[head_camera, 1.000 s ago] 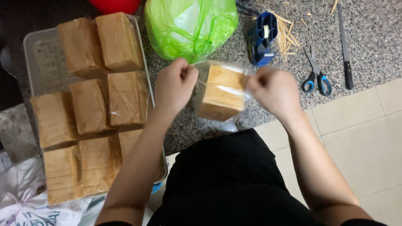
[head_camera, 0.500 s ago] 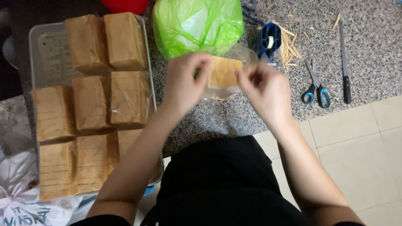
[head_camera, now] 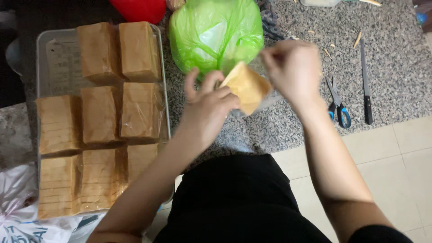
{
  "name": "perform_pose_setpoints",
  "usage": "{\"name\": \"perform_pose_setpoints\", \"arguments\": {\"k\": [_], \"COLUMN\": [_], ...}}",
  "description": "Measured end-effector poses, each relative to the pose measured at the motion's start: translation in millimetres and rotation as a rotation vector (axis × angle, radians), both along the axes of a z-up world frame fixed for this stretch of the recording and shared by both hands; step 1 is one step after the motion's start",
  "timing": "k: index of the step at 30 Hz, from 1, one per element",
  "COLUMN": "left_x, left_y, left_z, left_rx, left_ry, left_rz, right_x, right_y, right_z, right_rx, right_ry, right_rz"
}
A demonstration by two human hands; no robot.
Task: The person repeatedly wraps individual loaves of sliced bread in clear plastic bags and seals them with tape. Each wrapped loaf is placed on a metal tray. The person uses a tape dispenser to seal the bags and handles the bread and bags by hand.
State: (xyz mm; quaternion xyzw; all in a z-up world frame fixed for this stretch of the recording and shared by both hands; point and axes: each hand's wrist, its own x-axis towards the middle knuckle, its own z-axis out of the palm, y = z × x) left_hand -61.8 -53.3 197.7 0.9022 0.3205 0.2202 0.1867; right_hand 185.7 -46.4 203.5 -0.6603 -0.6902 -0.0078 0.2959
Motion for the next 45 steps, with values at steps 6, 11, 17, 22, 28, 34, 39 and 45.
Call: {"name": "perform_pose_setpoints", "arguments": {"k": [6,11,17,22,28,34,39,45], "left_x": [-31.4,-39.1,-44.8,-61.5,-22.5,35.7,43.8,43.4], "left_y": [33.4,25.4,16.3,-7.8,-27.6,-33.6,-29.6,-32.8], "left_z": [15.0,-5.6,-73.0,-138.9,-174.2,-167.8,-153.8,-136.4], "left_rx": [0.173,0.102,-0.145,-0.631,-0.908,-0.776,-0.635,-0.818], "left_ry": [-0.047,-0.055,-0.31,-0.456,-0.438,-0.791,-0.757,-0.62], "left_rz": [0.041,0.043,0.158,0.134,0.162,0.4,0.522,0.61], "right_x": [-11.3,-16.4,-6.3,-10.5,-40.0,-71.3,-87.0,-95.6], "right_y": [-31.1,-57.8,-84.1,-108.5,-104.4,-88.7,-84.4,-92.7], "right_z": [14.8,-0.4,-28.4,-68.6,-137.0,-157.4,-144.8,-114.1], "right_rx": [-0.275,-0.302,-0.335,-0.946,-0.596,-0.422,-0.275,-0.244], "right_ry": [0.111,0.237,0.577,0.248,0.617,1.059,0.913,0.078], "right_rz": [-0.179,-0.248,-0.335,-0.069,0.252,0.03,0.046,0.043]}}
